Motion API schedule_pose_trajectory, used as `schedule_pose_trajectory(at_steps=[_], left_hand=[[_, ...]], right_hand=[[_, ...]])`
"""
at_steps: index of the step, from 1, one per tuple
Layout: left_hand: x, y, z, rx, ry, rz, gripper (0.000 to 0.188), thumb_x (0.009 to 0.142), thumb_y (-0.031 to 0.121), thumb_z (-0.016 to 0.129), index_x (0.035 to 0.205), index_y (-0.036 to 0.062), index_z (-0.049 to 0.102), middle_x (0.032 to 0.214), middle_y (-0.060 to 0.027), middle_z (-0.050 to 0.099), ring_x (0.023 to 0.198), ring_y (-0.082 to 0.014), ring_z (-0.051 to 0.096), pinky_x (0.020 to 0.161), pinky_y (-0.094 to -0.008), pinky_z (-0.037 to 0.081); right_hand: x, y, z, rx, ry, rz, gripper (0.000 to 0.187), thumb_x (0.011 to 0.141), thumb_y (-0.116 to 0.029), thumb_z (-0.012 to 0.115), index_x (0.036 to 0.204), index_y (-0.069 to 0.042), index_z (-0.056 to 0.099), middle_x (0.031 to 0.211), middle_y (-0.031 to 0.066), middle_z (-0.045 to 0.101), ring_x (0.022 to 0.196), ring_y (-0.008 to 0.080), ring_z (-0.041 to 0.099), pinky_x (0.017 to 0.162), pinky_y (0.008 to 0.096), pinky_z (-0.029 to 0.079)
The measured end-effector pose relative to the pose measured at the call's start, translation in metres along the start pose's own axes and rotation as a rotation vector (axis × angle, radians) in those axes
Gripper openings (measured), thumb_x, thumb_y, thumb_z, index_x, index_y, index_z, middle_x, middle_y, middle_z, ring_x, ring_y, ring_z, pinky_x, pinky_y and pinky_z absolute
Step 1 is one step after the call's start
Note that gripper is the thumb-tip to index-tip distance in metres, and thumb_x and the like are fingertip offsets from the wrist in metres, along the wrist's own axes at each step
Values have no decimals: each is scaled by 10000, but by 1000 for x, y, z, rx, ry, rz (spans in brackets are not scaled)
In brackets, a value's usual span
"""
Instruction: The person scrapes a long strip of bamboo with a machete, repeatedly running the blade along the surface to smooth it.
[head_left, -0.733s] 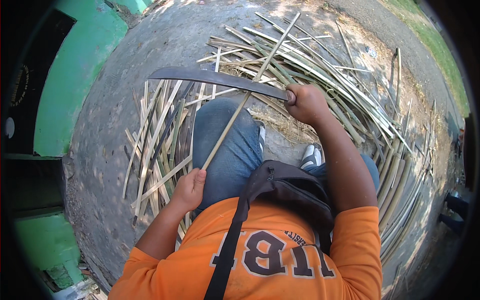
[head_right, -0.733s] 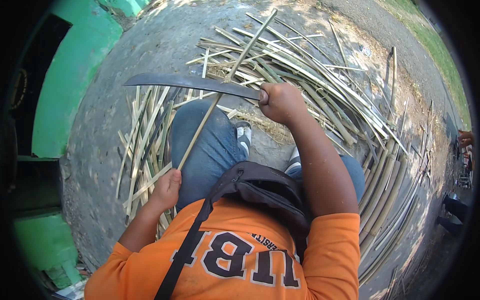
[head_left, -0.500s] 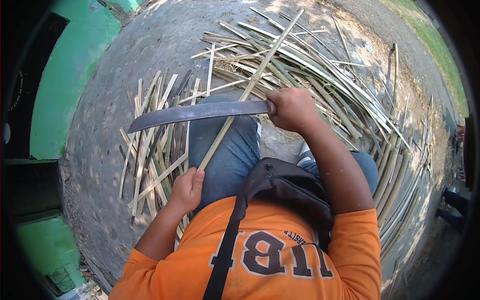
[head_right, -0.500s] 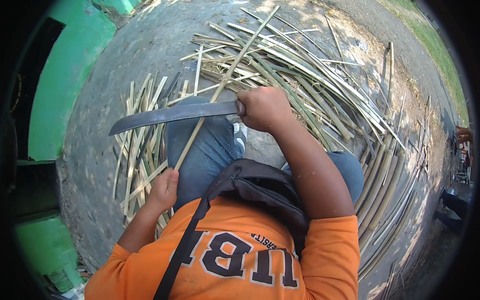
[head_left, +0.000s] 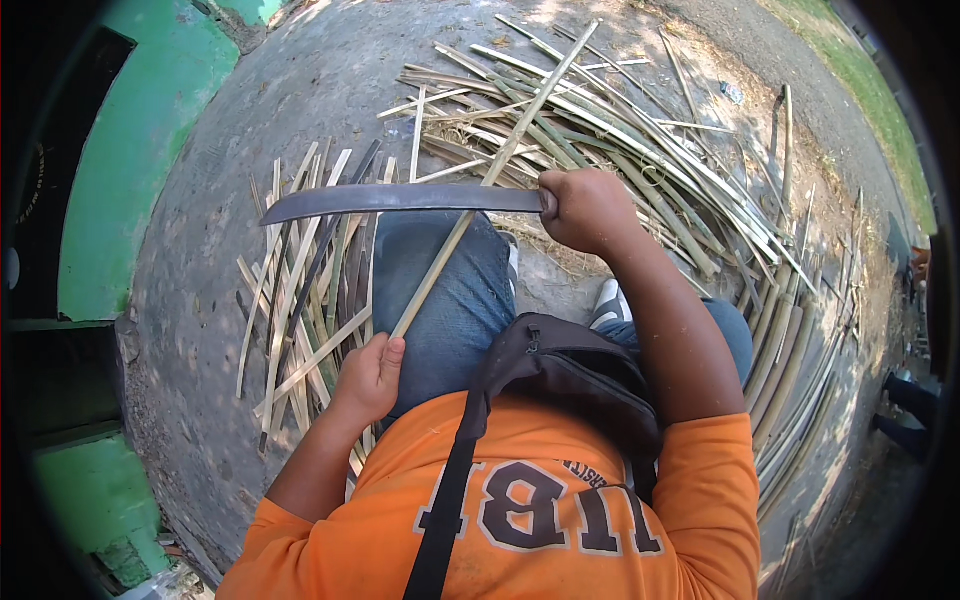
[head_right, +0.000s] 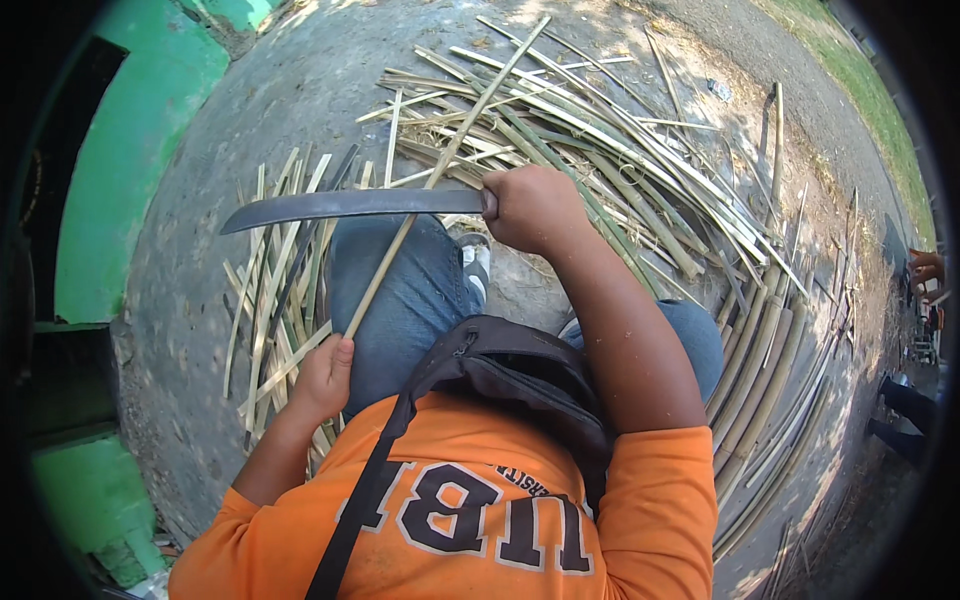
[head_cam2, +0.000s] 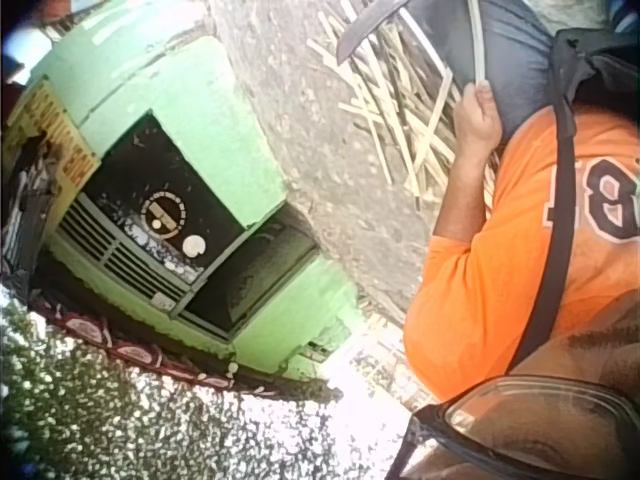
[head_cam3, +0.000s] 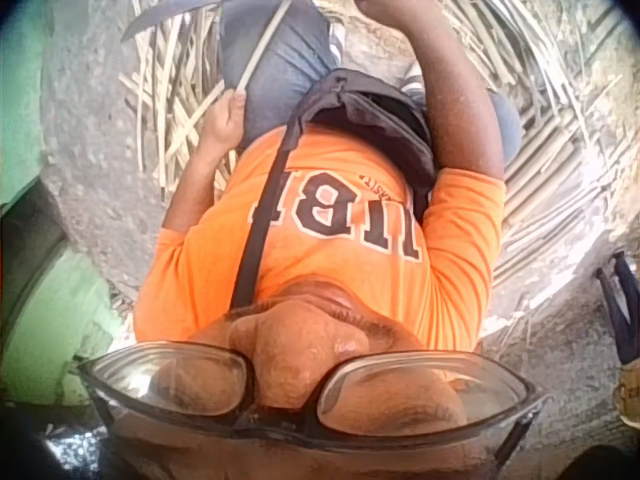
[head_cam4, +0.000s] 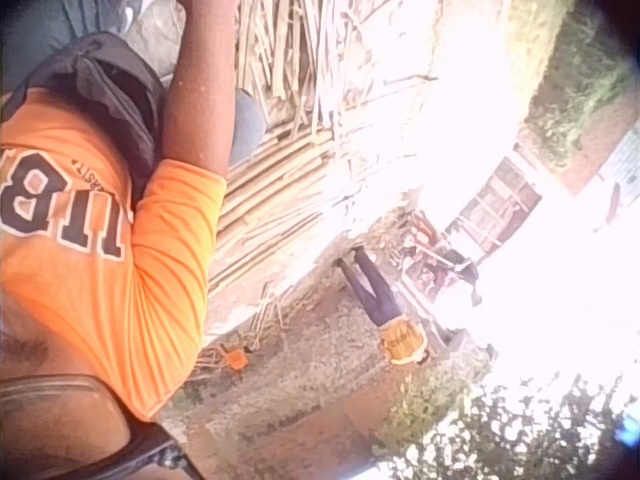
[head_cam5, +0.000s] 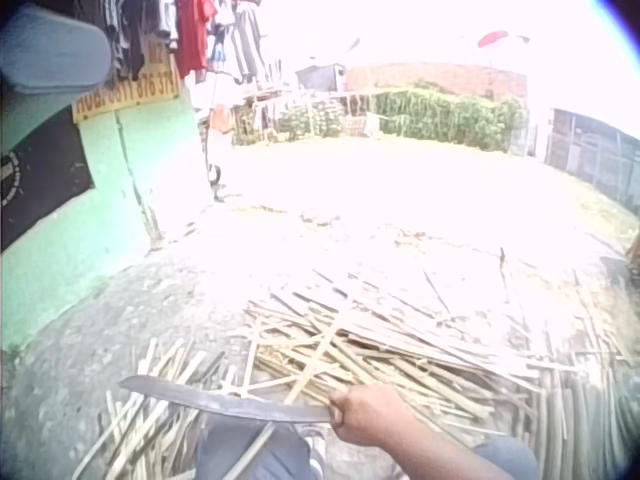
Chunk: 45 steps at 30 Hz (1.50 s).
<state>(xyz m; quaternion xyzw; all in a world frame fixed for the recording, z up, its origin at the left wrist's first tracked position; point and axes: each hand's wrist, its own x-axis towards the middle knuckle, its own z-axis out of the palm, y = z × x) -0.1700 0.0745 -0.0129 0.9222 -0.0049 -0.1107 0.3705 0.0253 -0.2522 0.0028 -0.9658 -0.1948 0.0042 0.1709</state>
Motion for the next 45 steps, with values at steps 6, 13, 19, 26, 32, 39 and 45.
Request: schedule_pose_trajectory(at_steps=[6, 13, 19, 26, 32, 39, 45], left_hand=[[5, -3, 1, -21, 2, 2, 534, 1115, 444, 436, 835, -5, 506, 651, -255, 517, 647, -507, 534, 587, -497, 414], [2, 4, 0, 36, 5, -9, 532, 1116, 442, 435, 839, -7, 507, 663, -267, 528, 668, -522, 542, 591, -506, 417], [6, 3, -4, 21, -24, -35, 530, 1113, 445, 437, 841, -4, 510, 671, -268, 535, 687, -527, 555, 596, -512, 420], [2, 3, -1, 59, -4, -18, 521, 1113, 439, 440, 849, -2, 525, 672, -267, 538, 693, -529, 560, 594, -513, 422], [6, 8, -4, 39, -20, -18, 520, 1110, 438, 449, 847, -4, 530, 671, -267, 539, 686, -529, 558, 591, -510, 424], [5, 2, -2, 53, -9, -1, 520, 1109, 436, 454, 844, -4, 531, 661, -266, 537, 671, -526, 555, 588, -509, 425], [4, 6, -3, 57, -10, -3, 519, 1109, 435, 452, 843, -4, 530, 656, -259, 540, 663, -519, 560, 582, -512, 421]], right_hand=[[7, 36, 4, 106, 120, 144, 220, 911, -246, 567, 897, -69, 697, 798, 229, 689, 801, 443, 680, 756, 559, 548], [-5, -3, -3, -10, -6, -27, 174, 872, -242, 600, 873, -97, 696, 767, 176, 695, 785, 420, 688, 719, 534, 555], [11, 42, 10, 98, 91, 186, 222, 918, -247, 548, 902, -86, 701, 814, 218, 696, 828, 441, 685, 766, 551, 549], [-4, -3, -6, 48, 37, 37, 187, 909, -248, 586, 882, -103, 700, 798, 191, 700, 791, 421, 693, 726, 535, 555], [11, 37, 12, 61, 111, 113, 230, 927, -257, 555, 886, -85, 701, 799, 207, 697, 799, 434, 691, 755, 554, 555], [3, 27, 7, 117, 137, 34, 211, 909, -247, 575, 867, -79, 696, 778, 216, 689, 784, 435, 686, 745, 551, 558], [7, 18, 2, 10, 53, -18, 157, 878, -216, 598, 860, -104, 706, 788, 186, 703, 771, 418, 689, 734, 542, 559]])
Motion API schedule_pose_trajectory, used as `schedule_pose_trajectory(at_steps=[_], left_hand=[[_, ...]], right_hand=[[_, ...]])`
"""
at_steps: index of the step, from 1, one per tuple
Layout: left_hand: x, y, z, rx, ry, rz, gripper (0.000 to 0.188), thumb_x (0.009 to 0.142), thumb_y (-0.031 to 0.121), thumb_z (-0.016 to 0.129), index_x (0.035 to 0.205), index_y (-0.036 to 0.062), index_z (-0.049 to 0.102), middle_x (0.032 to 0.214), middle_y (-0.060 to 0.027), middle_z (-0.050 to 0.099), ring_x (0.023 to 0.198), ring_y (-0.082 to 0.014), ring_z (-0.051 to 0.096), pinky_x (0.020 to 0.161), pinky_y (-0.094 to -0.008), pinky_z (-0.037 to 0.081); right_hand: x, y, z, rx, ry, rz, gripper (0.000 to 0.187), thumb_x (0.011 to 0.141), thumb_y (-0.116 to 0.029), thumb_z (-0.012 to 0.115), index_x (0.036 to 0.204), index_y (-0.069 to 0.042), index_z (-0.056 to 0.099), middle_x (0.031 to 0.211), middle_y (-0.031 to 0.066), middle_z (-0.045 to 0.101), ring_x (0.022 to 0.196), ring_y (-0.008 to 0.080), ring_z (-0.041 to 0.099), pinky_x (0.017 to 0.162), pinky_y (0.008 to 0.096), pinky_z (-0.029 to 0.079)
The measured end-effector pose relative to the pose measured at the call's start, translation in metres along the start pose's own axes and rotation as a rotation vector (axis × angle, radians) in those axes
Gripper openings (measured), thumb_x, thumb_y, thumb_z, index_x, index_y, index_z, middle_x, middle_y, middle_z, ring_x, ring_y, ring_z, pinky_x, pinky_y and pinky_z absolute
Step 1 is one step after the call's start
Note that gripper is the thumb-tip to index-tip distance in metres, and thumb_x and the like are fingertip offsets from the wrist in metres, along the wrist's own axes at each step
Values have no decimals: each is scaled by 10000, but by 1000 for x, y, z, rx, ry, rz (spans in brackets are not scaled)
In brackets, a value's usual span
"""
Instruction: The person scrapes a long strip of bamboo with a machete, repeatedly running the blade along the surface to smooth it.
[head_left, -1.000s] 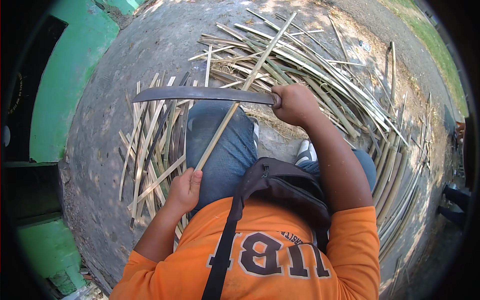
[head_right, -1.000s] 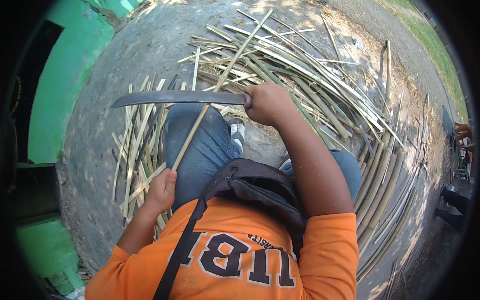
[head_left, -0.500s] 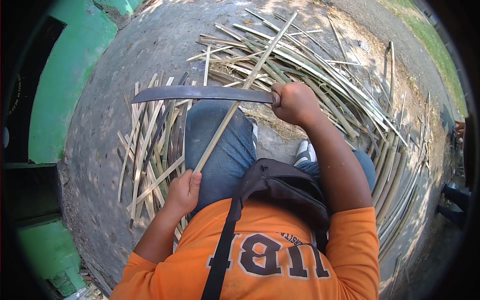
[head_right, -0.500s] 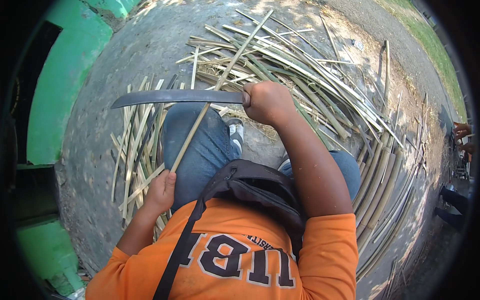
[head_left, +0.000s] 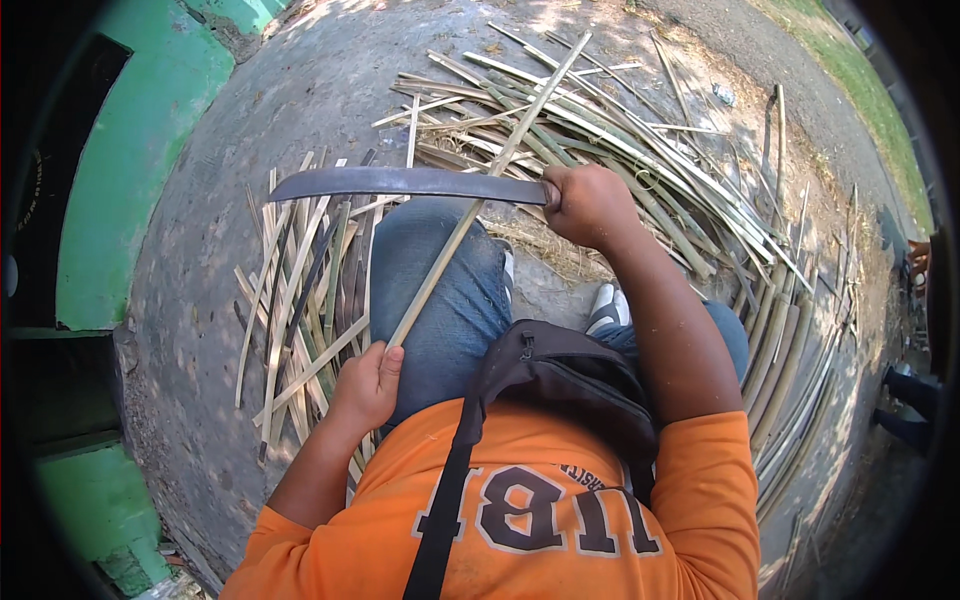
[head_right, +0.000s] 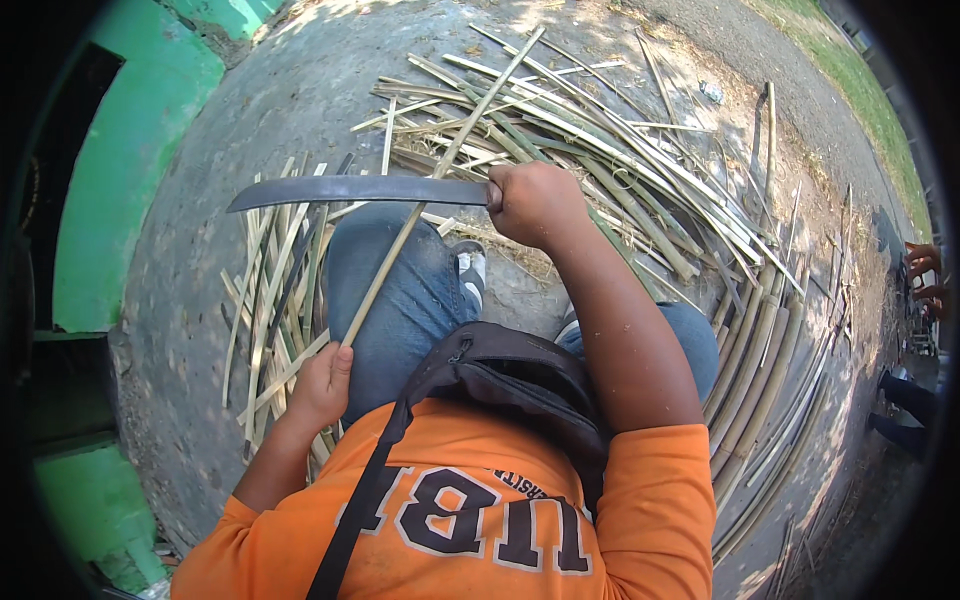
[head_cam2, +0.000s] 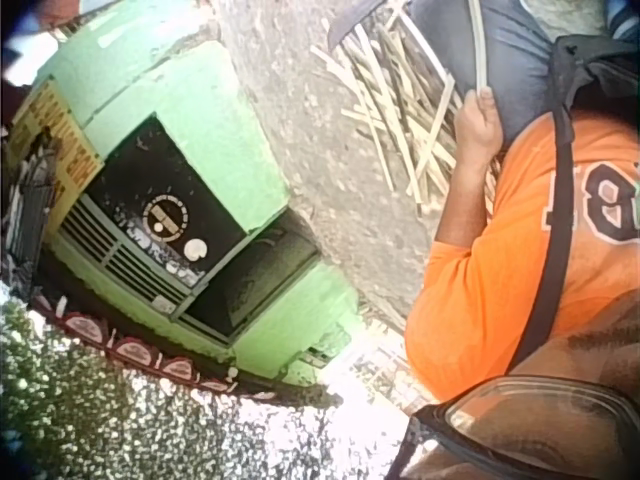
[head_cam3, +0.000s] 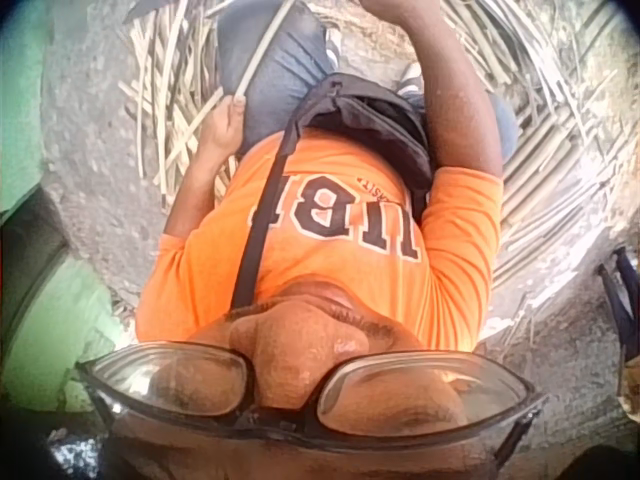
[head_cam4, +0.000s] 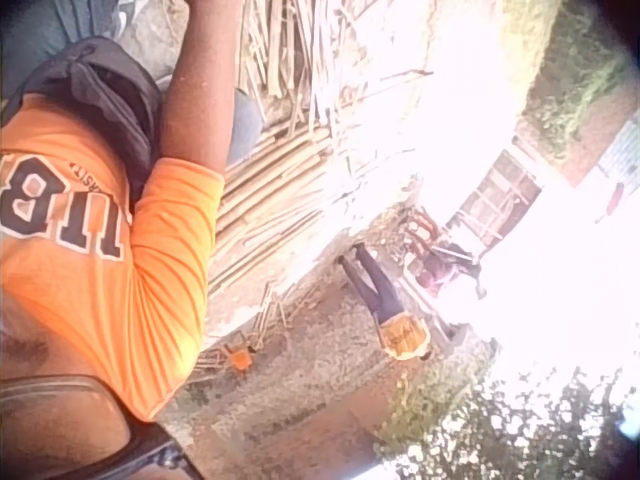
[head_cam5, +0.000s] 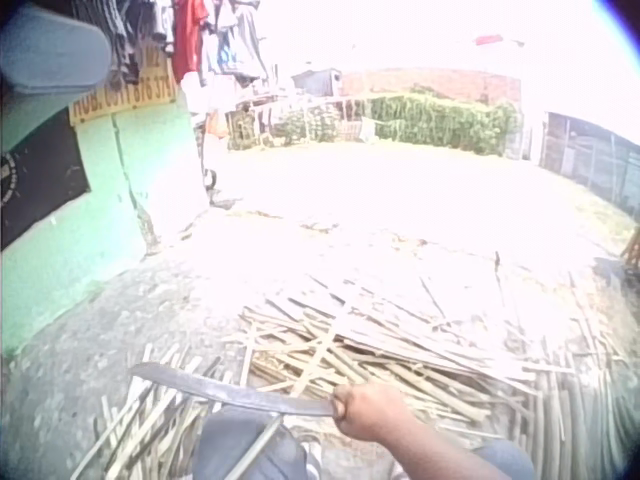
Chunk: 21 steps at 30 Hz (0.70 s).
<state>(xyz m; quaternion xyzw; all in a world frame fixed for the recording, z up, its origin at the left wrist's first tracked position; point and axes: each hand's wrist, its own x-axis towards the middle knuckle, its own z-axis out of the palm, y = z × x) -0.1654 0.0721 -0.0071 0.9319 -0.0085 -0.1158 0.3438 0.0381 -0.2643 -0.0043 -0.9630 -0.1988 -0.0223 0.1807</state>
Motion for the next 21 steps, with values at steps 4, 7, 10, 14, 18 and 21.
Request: schedule_pose_trajectory(at_steps=[4, 7, 10, 14, 18, 21], left_hand=[[3, 3, -3, -4, -16, -15, 522, 1110, 437, 447, 843, -4, 531, 667, -261, 546, 668, -516, 563, 589, -516, 425], [0, 1, -1, 8, -16, -11, 520, 1110, 434, 447, 844, -5, 532, 677, -264, 551, 675, -514, 565, 595, -518, 427], [1, 2, -1, 5, -15, -4, 517, 1109, 429, 449, 844, -6, 531, 678, -265, 552, 677, -516, 565, 595, -518, 427], [0, 0, 0, 9, 2, 4, 513, 1109, 425, 453, 841, -7, 528, 663, -260, 548, 676, -522, 563, 592, -518, 424], [4, 1, -2, 5, 0, 15, 514, 1109, 425, 452, 840, -6, 527, 655, -259, 543, 677, -523, 568, 590, -519, 424], [3, -1, 0, 18, -8, 14, 517, 1109, 430, 451, 840, -5, 528, 653, -260, 539, 679, -521, 572, 589, -517, 423]], right_hand=[[4, 31, 8, 144, 99, 262, 201, 905, -220, 563, 900, -77, 703, 807, 222, 699, 804, 448, 680, 754, 557, 547], [2, 28, 5, 104, 150, 182, 197, 902, -232, 573, 879, -77, 693, 795, 219, 693, 794, 447, 677, 744, 563, 541], [-5, 6, 5, 118, 103, 105, 164, 879, -231, 598, 863, -95, 689, 780, 204, 688, 783, 433, 680, 735, 556, 546], [-1, -3, 3, -1, 70, -14, 130, 828, -239, 637, 835, -121, 691, 756, 176, 682, 774, 405, 692, 717, 524, 561], [9, 28, 8, 135, 122, 278, 175, 835, -237, 629, 880, -79, 691, 819, 211, 701, 804, 435, 683, 748, 542, 556], [5, 31, 4, 146, 156, 248, 185, 866, -227, 604, 877, -63, 689, 823, 230, 699, 815, 453, 676, 754, 555, 549]])
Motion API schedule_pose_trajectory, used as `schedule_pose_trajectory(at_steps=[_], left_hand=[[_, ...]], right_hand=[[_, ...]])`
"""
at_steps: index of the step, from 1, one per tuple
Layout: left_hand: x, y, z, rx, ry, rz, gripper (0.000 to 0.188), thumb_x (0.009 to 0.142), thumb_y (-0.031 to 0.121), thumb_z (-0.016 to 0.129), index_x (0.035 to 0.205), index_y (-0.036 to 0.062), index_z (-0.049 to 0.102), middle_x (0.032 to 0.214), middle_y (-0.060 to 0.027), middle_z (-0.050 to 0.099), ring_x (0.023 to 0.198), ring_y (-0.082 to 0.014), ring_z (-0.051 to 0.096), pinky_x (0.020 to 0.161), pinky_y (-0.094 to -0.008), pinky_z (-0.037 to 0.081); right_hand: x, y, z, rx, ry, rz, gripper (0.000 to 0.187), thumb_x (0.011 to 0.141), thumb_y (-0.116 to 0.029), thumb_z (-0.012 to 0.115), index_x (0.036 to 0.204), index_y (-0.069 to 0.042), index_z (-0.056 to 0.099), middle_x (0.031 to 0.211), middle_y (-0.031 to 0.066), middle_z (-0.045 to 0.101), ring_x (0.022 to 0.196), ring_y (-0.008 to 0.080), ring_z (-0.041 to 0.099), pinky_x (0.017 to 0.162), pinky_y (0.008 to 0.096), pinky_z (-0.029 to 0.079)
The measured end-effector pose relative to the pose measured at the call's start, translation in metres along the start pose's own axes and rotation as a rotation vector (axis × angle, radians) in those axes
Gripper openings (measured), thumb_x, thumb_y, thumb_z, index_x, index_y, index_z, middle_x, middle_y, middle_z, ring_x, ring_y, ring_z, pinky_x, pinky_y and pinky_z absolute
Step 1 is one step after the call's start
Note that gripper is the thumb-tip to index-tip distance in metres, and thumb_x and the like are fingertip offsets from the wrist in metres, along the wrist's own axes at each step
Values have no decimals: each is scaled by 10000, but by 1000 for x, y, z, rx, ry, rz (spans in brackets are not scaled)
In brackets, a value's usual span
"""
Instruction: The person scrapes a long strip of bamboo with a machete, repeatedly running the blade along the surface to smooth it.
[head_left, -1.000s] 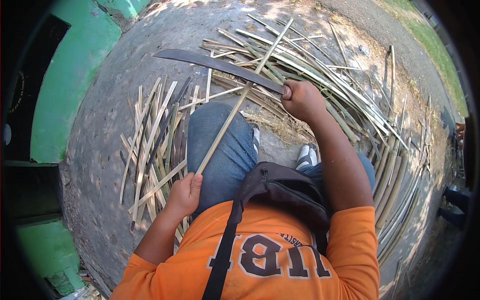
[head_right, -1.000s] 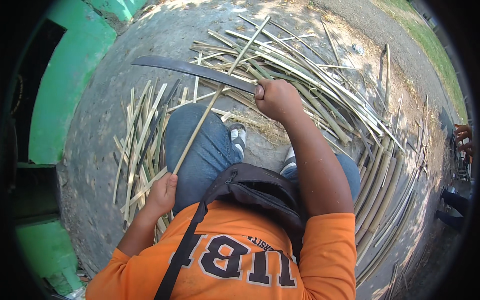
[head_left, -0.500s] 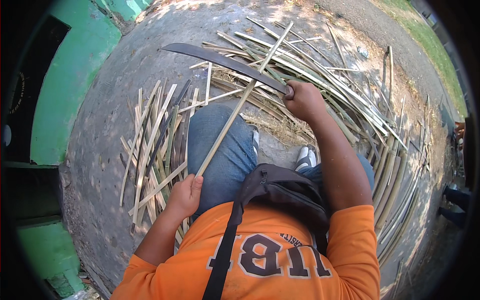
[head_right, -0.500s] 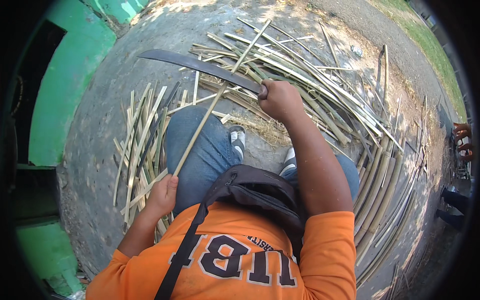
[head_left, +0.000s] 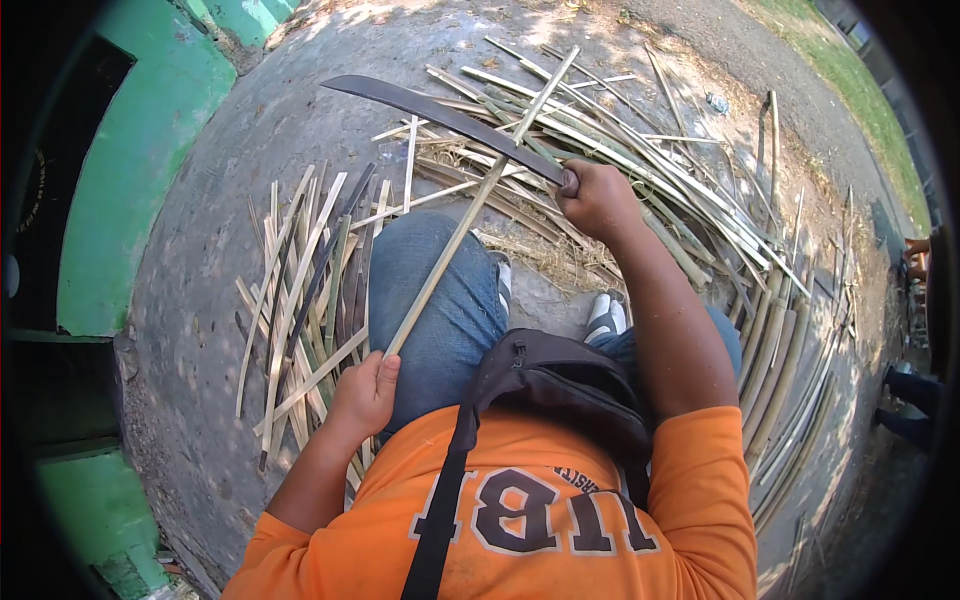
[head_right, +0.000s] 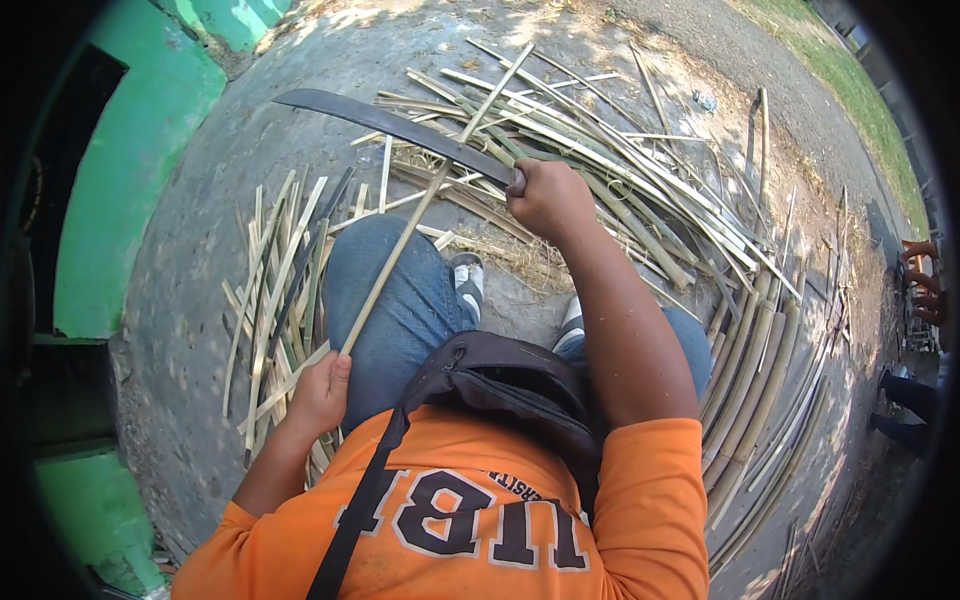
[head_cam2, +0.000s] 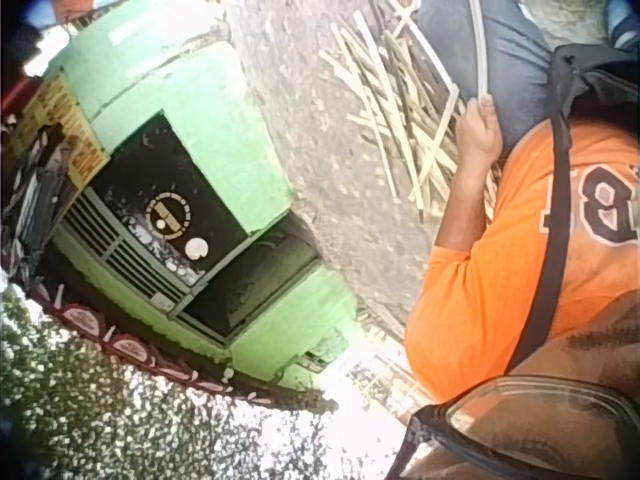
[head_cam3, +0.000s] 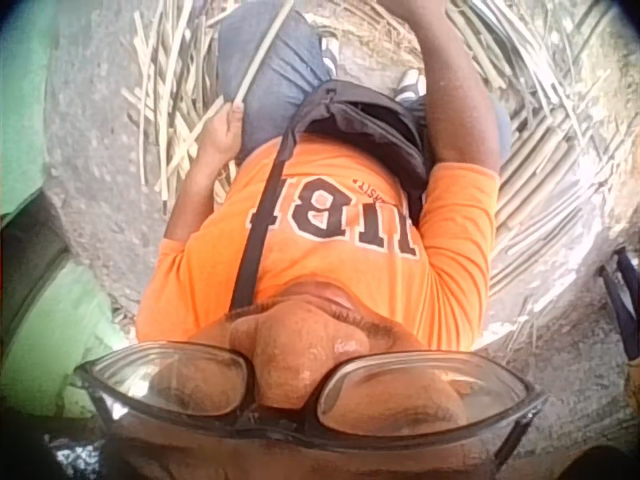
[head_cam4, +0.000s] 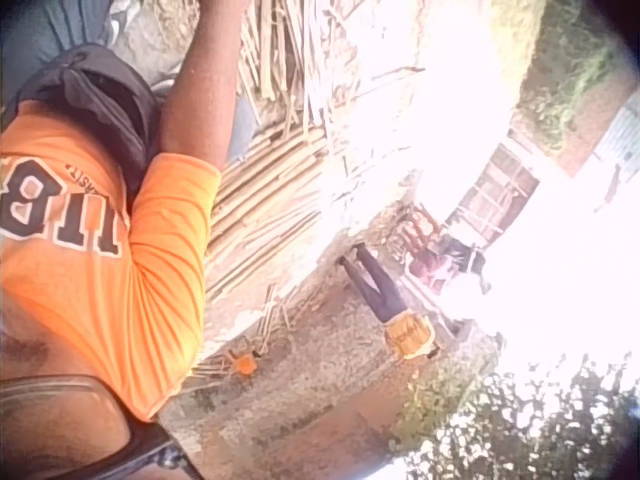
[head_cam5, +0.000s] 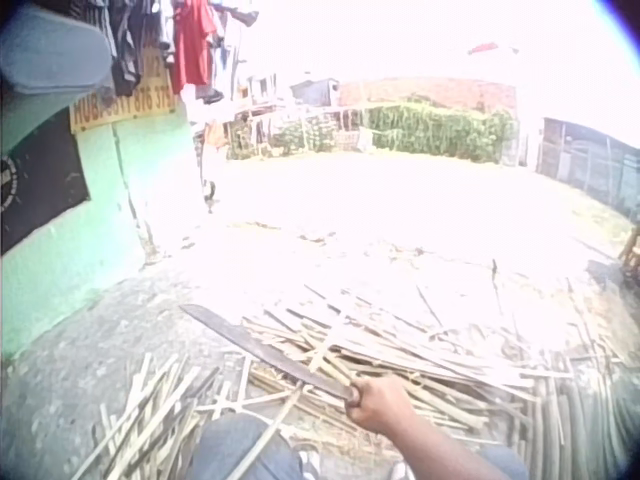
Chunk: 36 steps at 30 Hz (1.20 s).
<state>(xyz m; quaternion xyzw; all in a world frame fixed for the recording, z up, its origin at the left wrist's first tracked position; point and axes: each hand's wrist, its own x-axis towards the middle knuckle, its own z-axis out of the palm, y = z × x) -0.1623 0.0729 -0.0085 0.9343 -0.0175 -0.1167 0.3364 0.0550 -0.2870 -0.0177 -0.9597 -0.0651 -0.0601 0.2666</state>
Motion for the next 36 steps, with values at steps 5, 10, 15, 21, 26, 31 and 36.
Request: schedule_pose_trajectory(at_steps=[5, 10, 15, 21, 26, 31, 36], left_hand=[[-3, 4, 0, 2, 6, -13, 523, 1108, 436, 452, 841, -7, 531, 658, -263, 544, 678, -526, 569, 587, -521, 425], [-1, 6, -2, 6, 0, -13, 521, 1108, 432, 456, 839, -9, 530, 661, -268, 545, 680, -529, 569, 586, -519, 431], [-1, 9, -3, -2, 1, -32, 514, 1106, 424, 463, 838, -10, 528, 663, -272, 543, 680, -532, 567, 587, -522, 427], [-3, 6, 1, 1, -2, -22, 495, 1103, 409, 477, 833, -4, 516, 660, -268, 539, 677, -533, 565, 575, -523, 415], [-3, 3, 3, 19, 30, -17, 496, 1103, 416, 478, 828, 3, 508, 659, -269, 535, 681, -529, 571, 572, -520, 420], [1, 7, 0, 11, 10, -26, 505, 1104, 429, 468, 836, 4, 520, 661, -268, 538, 687, -531, 573, 583, -524, 426], [-2, 2, -1, -3, 10, -30, 513, 1104, 439, 461, 842, 4, 530, 665, -268, 545, 693, -534, 576, 592, -531, 429]], right_hand=[[-21, -28, 5, -82, -70, -263, 156, 863, -231, 602, 847, -108, 697, 744, 183, 685, 750, 412, 689, 689, 544, 555], [-3, -27, -8, -197, -171, -270, 131, 843, -236, 627, 863, -139, 714, 783, 161, 705, 791, 387, 704, 736, 518, 566], [24, 5, -20, -145, -170, -29, 211, 931, -242, 564, 954, -102, 721, 856, 196, 713, 864, 415, 688, 785, 539, 551], [-1, -13, -3, -61, -162, -200, 187, 900, -242, 589, 910, -95, 704, 802, 203, 698, 782, 432, 683, 739, 554, 549], [-1, -28, -12, -184, -234, -333, 165, 879, -236, 600, 899, -111, 706, 788, 188, 693, 778, 423, 687, 714, 539, 551], [15, 25, 7, 39, -16, 25, 170, 887, -205, 570, 901, -74, 679, 823, 229, 684, 835, 459, 663, 771, 560, 530], [4, 1, -4, 56, -91, -150, 185, 898, -211, 574, 875, -53, 666, 789, 241, 666, 796, 467, 657, 743, 571, 519]])
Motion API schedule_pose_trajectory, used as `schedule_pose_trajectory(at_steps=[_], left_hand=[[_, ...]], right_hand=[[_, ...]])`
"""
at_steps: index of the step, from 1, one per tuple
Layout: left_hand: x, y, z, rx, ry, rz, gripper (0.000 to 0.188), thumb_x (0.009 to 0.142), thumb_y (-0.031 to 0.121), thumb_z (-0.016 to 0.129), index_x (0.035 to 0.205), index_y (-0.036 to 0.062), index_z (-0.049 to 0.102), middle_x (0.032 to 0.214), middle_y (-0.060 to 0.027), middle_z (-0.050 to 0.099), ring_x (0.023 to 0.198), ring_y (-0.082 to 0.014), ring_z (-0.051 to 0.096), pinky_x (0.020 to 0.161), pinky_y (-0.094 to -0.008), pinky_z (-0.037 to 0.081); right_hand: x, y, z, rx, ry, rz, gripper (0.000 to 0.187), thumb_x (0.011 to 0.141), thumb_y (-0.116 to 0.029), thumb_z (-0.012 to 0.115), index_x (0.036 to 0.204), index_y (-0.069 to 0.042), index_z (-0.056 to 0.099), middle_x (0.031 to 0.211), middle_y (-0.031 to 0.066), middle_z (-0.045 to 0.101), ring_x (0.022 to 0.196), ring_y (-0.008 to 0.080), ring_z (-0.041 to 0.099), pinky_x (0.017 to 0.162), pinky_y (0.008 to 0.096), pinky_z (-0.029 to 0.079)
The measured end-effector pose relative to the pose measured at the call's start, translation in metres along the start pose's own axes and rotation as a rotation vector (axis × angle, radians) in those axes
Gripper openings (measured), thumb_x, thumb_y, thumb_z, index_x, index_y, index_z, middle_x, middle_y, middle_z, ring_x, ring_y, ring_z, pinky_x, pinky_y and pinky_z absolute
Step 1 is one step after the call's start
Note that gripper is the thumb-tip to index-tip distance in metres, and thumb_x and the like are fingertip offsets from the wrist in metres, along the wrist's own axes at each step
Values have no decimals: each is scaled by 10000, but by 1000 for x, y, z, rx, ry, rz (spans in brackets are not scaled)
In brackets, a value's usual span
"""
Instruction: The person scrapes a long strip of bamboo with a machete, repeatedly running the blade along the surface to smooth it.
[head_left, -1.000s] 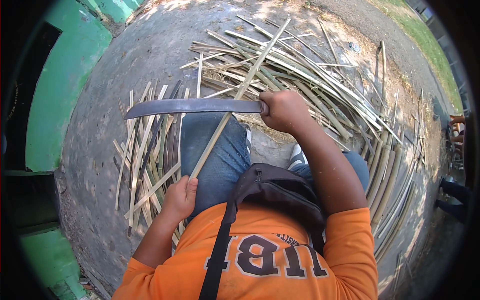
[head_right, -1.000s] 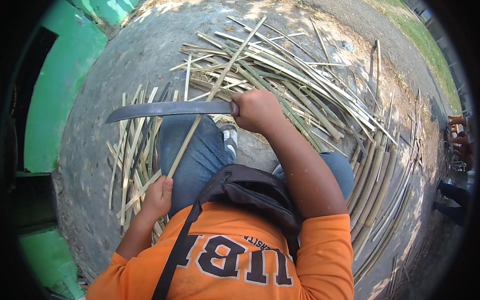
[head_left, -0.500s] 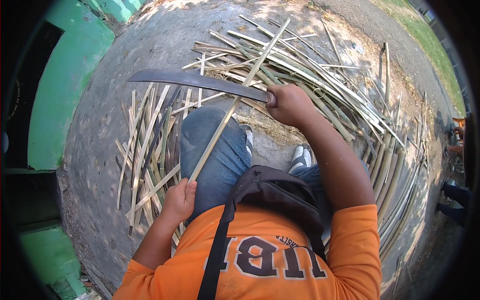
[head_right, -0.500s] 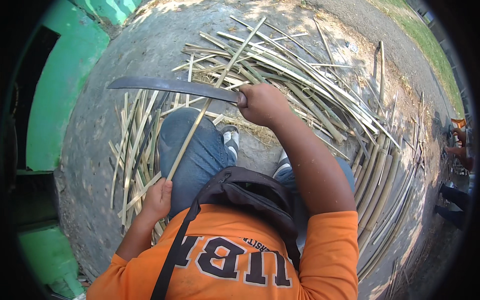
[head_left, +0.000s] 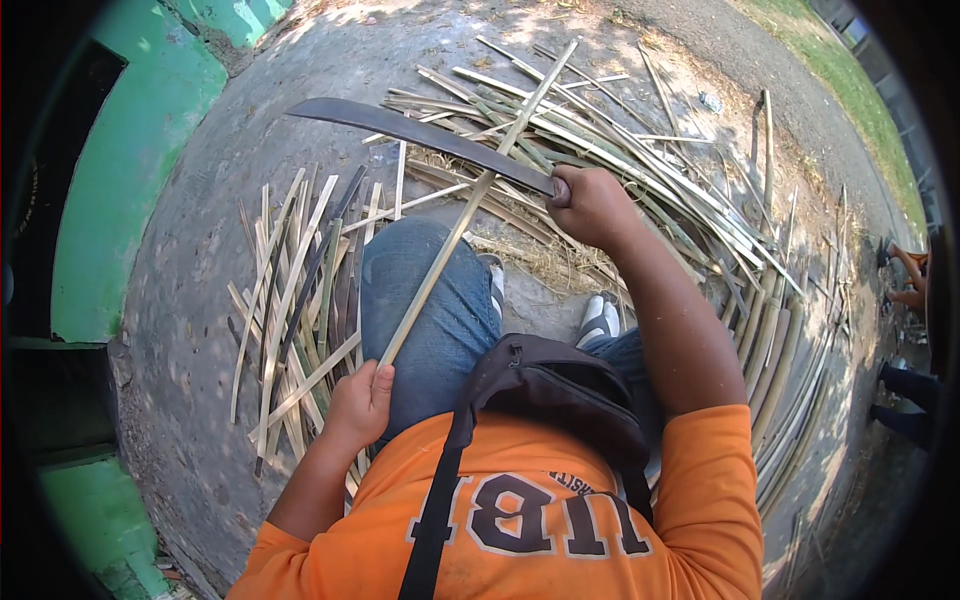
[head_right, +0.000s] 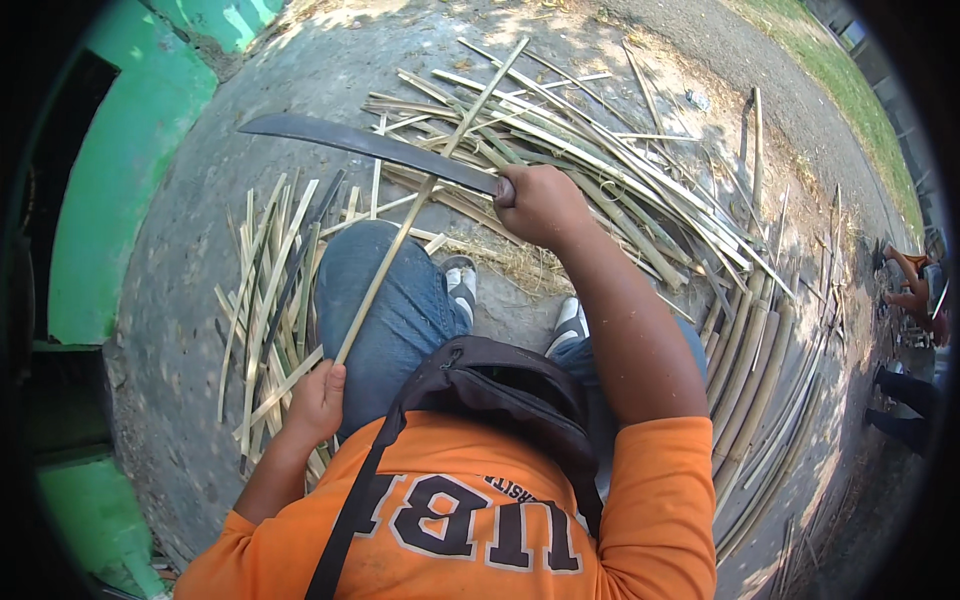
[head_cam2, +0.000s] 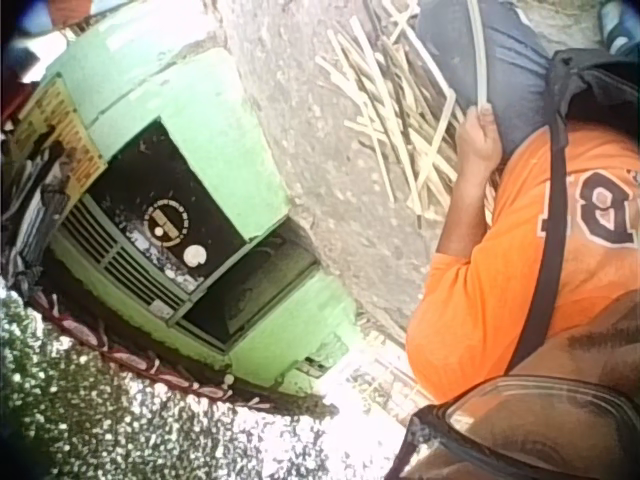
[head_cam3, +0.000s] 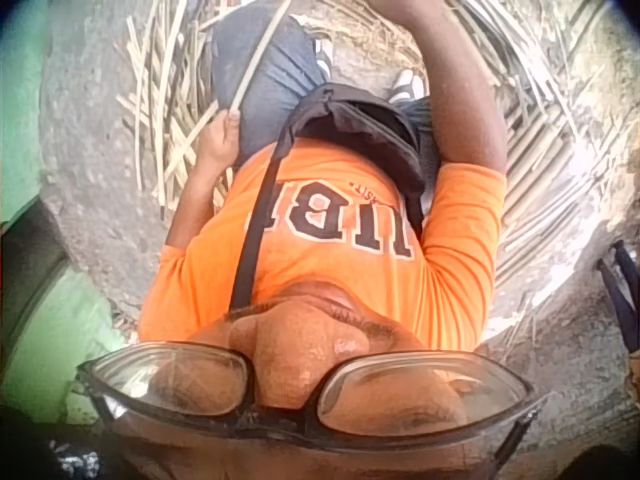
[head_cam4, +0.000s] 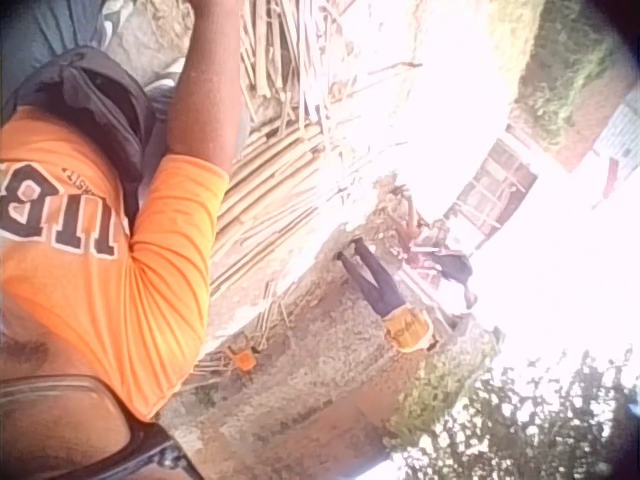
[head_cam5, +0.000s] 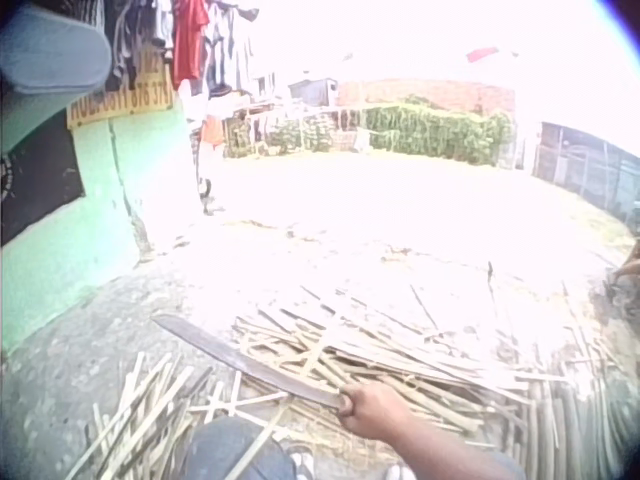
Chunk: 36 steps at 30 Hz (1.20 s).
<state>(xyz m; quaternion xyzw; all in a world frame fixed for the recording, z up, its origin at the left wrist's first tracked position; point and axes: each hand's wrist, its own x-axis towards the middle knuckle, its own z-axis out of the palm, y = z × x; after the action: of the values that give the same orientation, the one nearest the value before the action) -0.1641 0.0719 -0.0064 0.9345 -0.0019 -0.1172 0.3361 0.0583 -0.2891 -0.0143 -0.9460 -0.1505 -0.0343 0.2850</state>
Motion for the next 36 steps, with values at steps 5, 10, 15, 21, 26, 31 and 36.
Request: schedule_pose_trajectory(at_steps=[5, 10, 15, 21, 26, 31, 36], left_hand=[[-3, -4, 4, -4, 26, 2, 520, 1104, 445, 457, 841, 3, 530, 655, -265, 545, 687, -532, 576, 589, -528, 428], [1, 0, 0, -27, 9, -8, 524, 1106, 442, 458, 834, 0, 528, 647, -261, 533, 670, -524, 568, 583, -514, 426], [2, -5, 2, -40, 0, -13, 522, 1108, 435, 457, 830, -1, 527, 648, -258, 526, 662, -515, 558, 578, -497, 423], [0, -2, 3, -34, 1, -6, 520, 1109, 428, 457, 822, -1, 520, 652, -258, 521, 664, -515, 555, 580, -500, 418], [2, 0, 0, -15, -7, -14, 523, 1108, 432, 457, 824, -3, 520, 663, -262, 528, 670, -520, 553, 584, -506, 417], [0, -1, 0, -25, -1, 4, 523, 1108, 435, 455, 836, -7, 527, 669, -267, 530, 677, -524, 552, 588, -507, 419], [0, 1, 1, -35, -8, -9, 525, 1109, 439, 449, 846, -9, 529, 667, -265, 528, 676, -525, 552, 588, -502, 421]], right_hand=[[-5, -34, 4, -247, -131, -234, 99, 824, -224, 636, 820, -139, 686, 734, 140, 683, 760, 390, 693, 691, 523, 551], [12, 17, 10, -87, -65, 15, 155, 865, -213, 593, 853, -90, 687, 795, 207, 688, 795, 451, 665, 714, 541, 536], [9, 10, 1, 48, 12, 60, 185, 883, -206, 572, 882, -61, 686, 818, 241, 682, 787, 473, 652, 738, 565, 524], [-1, -38, -8, -218, -156, -160, 173, 866, -234, 601, 894, -92, 695, 796, 216, 685, 769, 457, 658, 731, 556, 540], [15, 14, 3, -56, -9, 110, 177, 876, -200, 575, 893, -63, 686, 821, 230, 687, 829, 452, 666, 765, 548, 536], [12, 13, -1, 9, 42, 147, 185, 889, -200, 573, 917, -66, 698, 837, 237, 693, 829, 460, 668, 758, 553, 529], [1, -26, -1, -106, -122, -139, 128, 848, -201, 608, 851, -99, 684, 760, 199, 679, 756, 432, 670, 710, 540, 539]])
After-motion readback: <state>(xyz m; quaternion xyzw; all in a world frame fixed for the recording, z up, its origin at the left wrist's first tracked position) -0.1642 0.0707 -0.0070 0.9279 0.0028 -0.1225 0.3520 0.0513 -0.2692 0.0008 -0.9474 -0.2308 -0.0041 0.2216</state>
